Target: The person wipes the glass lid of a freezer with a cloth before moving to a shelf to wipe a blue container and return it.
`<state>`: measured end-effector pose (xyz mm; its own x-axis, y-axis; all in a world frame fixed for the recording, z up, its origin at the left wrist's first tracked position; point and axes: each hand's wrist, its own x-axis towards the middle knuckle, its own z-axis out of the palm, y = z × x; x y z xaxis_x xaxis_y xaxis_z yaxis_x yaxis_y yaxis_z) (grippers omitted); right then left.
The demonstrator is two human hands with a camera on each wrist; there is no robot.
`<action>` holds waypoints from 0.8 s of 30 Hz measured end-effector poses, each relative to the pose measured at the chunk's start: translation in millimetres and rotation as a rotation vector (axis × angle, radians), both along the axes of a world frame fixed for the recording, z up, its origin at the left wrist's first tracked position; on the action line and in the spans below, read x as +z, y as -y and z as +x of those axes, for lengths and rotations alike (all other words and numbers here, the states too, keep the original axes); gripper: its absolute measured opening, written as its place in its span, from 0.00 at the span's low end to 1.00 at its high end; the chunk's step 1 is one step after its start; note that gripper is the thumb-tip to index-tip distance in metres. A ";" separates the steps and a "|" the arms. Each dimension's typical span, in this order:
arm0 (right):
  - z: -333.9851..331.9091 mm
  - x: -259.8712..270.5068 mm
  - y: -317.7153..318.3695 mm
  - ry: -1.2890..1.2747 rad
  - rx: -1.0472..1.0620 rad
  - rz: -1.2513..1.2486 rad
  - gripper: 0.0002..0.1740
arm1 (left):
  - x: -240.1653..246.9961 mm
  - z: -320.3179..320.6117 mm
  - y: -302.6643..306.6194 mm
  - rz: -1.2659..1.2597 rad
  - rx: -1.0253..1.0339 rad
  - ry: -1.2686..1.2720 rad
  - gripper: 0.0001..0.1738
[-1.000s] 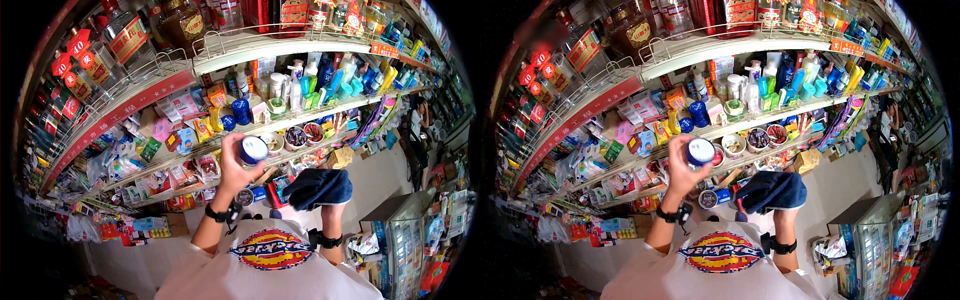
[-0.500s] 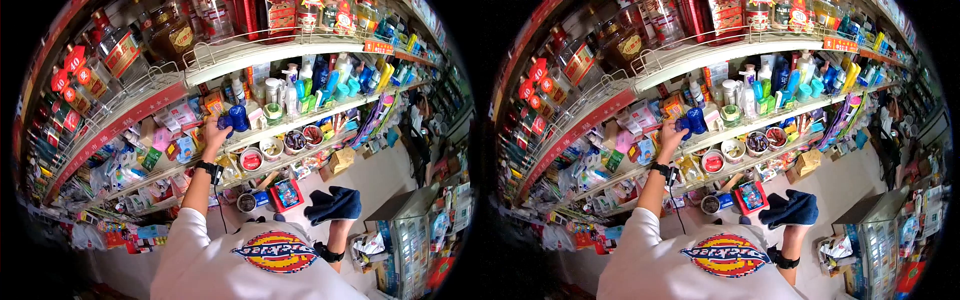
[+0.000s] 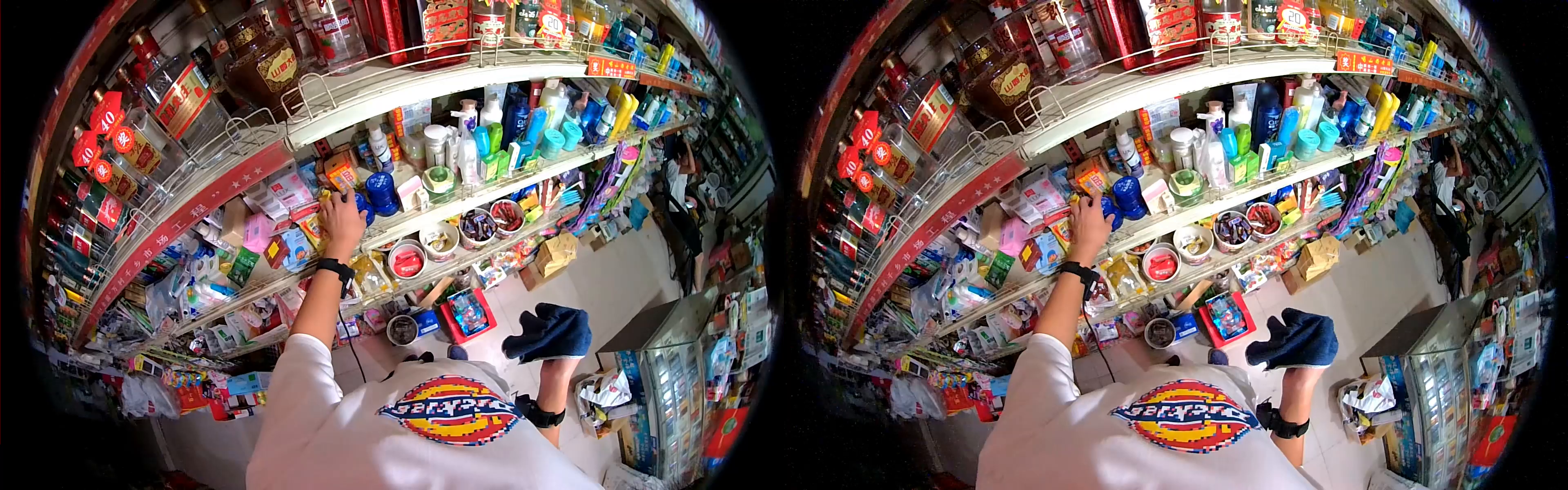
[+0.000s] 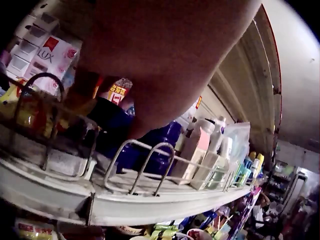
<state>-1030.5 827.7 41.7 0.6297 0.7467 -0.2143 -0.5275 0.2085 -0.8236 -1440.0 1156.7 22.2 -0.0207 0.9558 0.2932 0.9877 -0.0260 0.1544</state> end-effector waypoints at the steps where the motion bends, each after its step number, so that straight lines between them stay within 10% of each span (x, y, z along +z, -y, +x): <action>1: -1.8 1.9 -1.3 -0.024 0.013 0.026 0.18 | -2.8 0.2 -1.4 0.001 0.000 -0.002 0.45; 24: -9.8 10.0 7.9 0.005 0.075 -0.016 0.19 | 14.4 -3.4 -20.1 -0.219 -0.165 0.171 0.43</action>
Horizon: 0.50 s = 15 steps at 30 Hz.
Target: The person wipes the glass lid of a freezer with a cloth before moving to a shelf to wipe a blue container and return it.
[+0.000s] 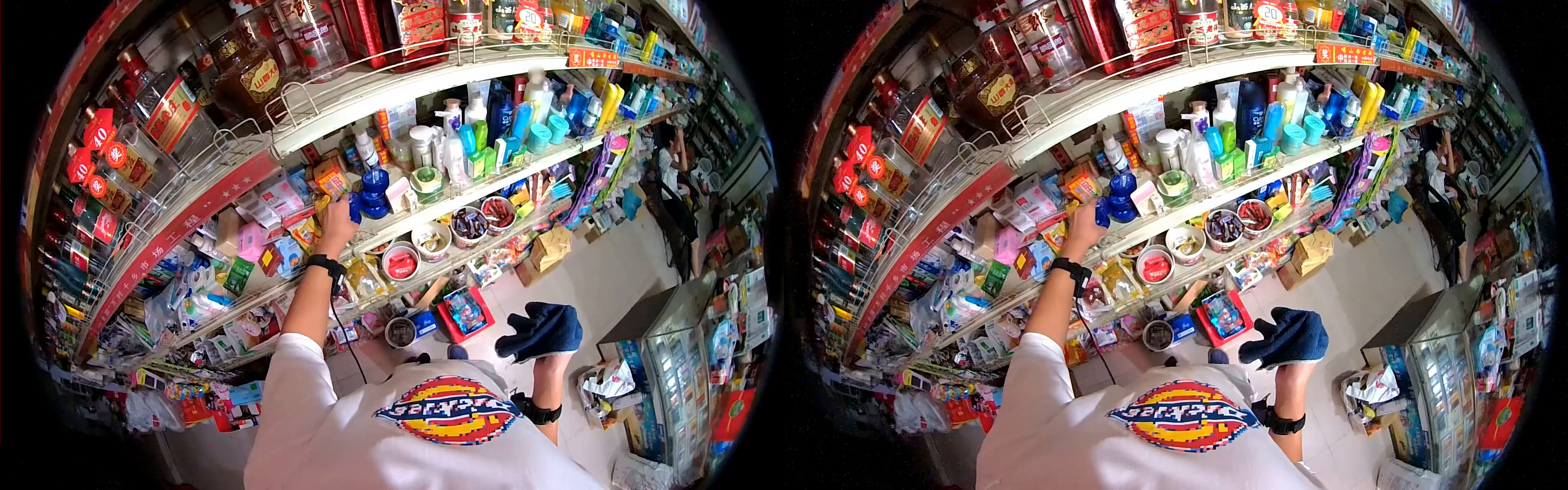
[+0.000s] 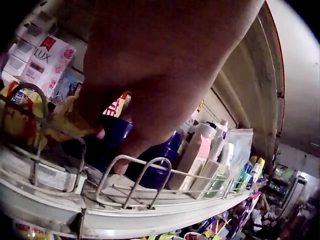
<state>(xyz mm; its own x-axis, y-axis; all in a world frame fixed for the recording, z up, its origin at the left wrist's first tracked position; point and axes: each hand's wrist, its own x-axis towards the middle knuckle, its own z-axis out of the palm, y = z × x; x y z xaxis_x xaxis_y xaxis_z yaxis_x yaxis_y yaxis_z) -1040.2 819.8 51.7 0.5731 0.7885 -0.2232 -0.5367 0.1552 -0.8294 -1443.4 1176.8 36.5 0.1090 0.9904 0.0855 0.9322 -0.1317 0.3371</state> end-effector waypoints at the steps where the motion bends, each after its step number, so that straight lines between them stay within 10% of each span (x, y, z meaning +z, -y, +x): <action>1: 0.4 -3.0 0.4 0.000 -0.001 -0.002 0.19 | -3.0 -2.7 -3.1 -0.051 -0.037 0.035 0.43; 15: 1.1 -21.0 0.0 0.045 -0.023 0.024 0.18 | -3.9 -2.2 1.8 0.030 0.023 -0.254 0.41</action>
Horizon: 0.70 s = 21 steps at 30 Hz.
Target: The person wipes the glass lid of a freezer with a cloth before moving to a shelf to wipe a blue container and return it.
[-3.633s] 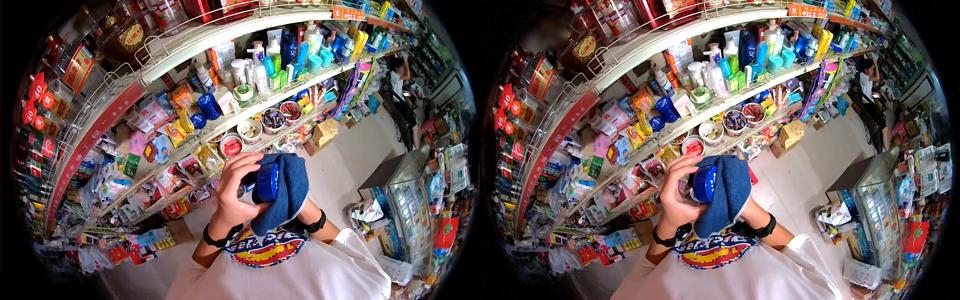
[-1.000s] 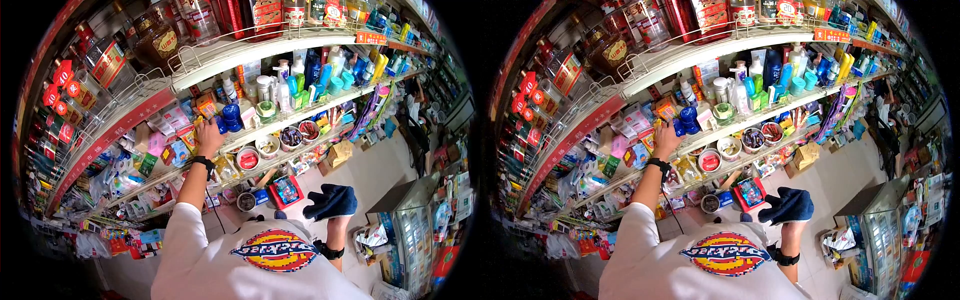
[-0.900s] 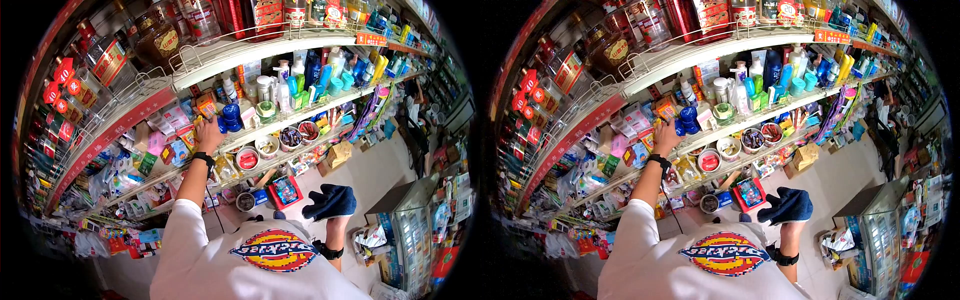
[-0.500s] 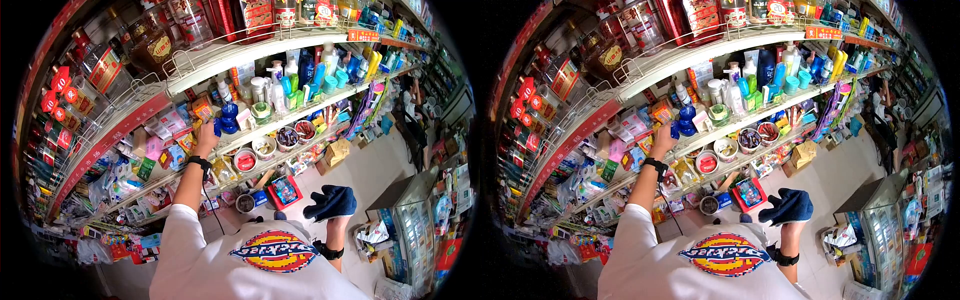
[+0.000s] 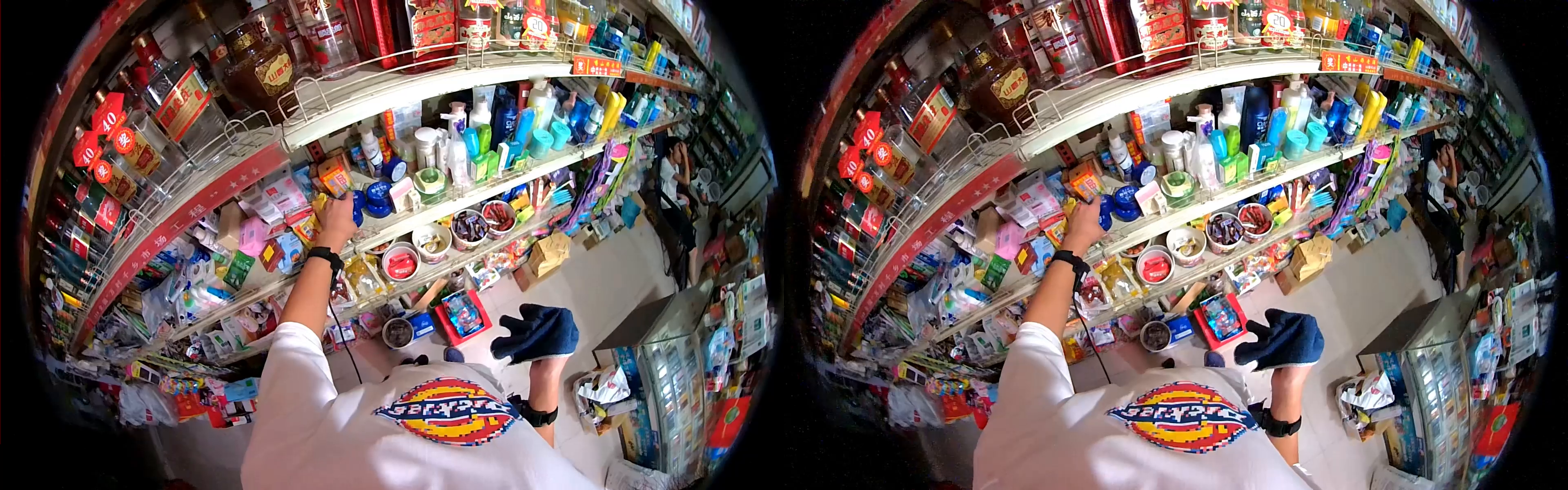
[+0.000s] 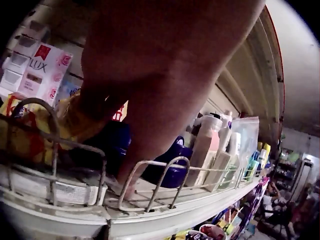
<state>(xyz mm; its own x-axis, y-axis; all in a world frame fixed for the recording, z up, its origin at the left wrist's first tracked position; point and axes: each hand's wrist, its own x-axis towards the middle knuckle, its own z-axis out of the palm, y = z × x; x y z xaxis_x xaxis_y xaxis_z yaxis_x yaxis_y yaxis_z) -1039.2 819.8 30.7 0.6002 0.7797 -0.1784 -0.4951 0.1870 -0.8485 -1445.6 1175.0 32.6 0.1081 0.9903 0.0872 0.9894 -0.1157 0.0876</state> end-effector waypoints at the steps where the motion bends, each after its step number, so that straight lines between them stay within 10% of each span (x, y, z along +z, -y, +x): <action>1: 1.9 -4.4 -0.6 -0.001 -0.001 0.007 0.18 | -1.2 -3.7 -3.0 0.015 -0.034 0.017 0.40; 16: -4.6 14.5 -1.4 -0.078 0.024 0.020 0.18 | 39.9 -30.1 21.9 -0.060 -0.066 0.397 0.54; 21: -9.2 14.5 -4.9 -0.017 0.065 0.026 0.19 | 27.9 -44.1 14.4 0.076 -0.012 0.607 0.38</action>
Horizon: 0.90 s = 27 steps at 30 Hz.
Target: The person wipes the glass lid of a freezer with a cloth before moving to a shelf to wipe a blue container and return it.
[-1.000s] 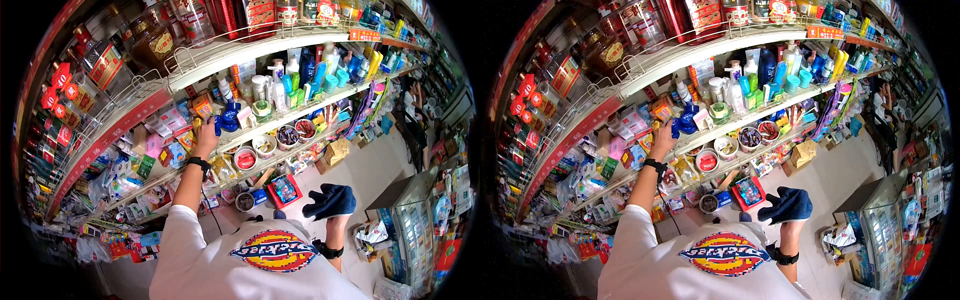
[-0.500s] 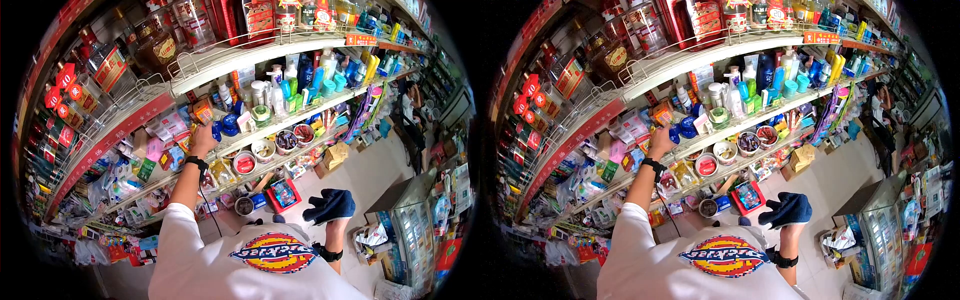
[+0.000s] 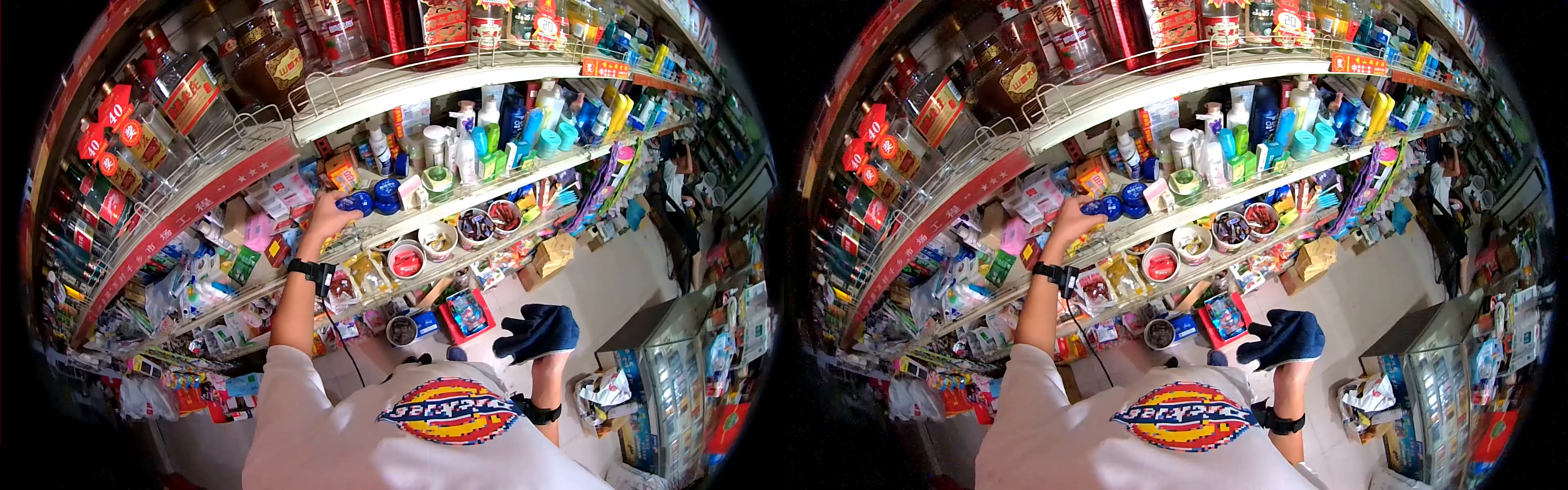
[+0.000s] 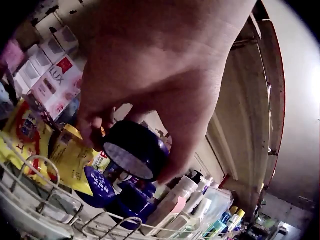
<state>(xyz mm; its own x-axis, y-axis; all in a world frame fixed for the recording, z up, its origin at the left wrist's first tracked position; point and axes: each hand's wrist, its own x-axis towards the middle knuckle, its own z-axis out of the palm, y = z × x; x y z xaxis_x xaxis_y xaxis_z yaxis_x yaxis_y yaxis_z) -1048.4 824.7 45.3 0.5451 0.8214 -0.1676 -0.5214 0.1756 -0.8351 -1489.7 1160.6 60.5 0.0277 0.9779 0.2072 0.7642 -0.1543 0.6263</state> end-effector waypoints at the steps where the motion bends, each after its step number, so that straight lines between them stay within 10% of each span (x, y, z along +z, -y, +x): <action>1: -3.7 7.4 -0.1 -0.019 0.039 0.005 0.19 | -1.3 2.1 1.7 0.000 0.006 0.003 0.38; 5: -5.5 -0.3 -8.5 -0.017 0.060 -0.049 0.17 | -2.2 24.0 -7.4 0.105 -0.103 -0.014 0.41; 7: -1.5 -9.5 -12.7 0.082 0.072 -0.065 0.17 | -27.4 32.3 -33.5 -0.122 -0.117 0.422 0.35; 13: 1.1 -14.3 -5.0 0.438 -0.101 -0.023 0.15 | -43.0 38.2 -36.0 0.101 -0.069 -0.064 0.40; 15: -1.6 -10.3 3.4 0.091 -0.134 0.029 0.14 | -18.8 42.3 -8.8 -0.008 -0.010 -0.046 0.44; 25: 0.7 -0.7 -9.2 0.138 -0.013 -0.066 0.18 | -21.7 54.1 -23.9 -0.047 -0.032 0.176 0.43; 27: -16.9 21.2 -13.4 0.095 -0.023 0.014 0.17 | -35.4 63.3 -28.5 0.066 0.101 -0.187 0.47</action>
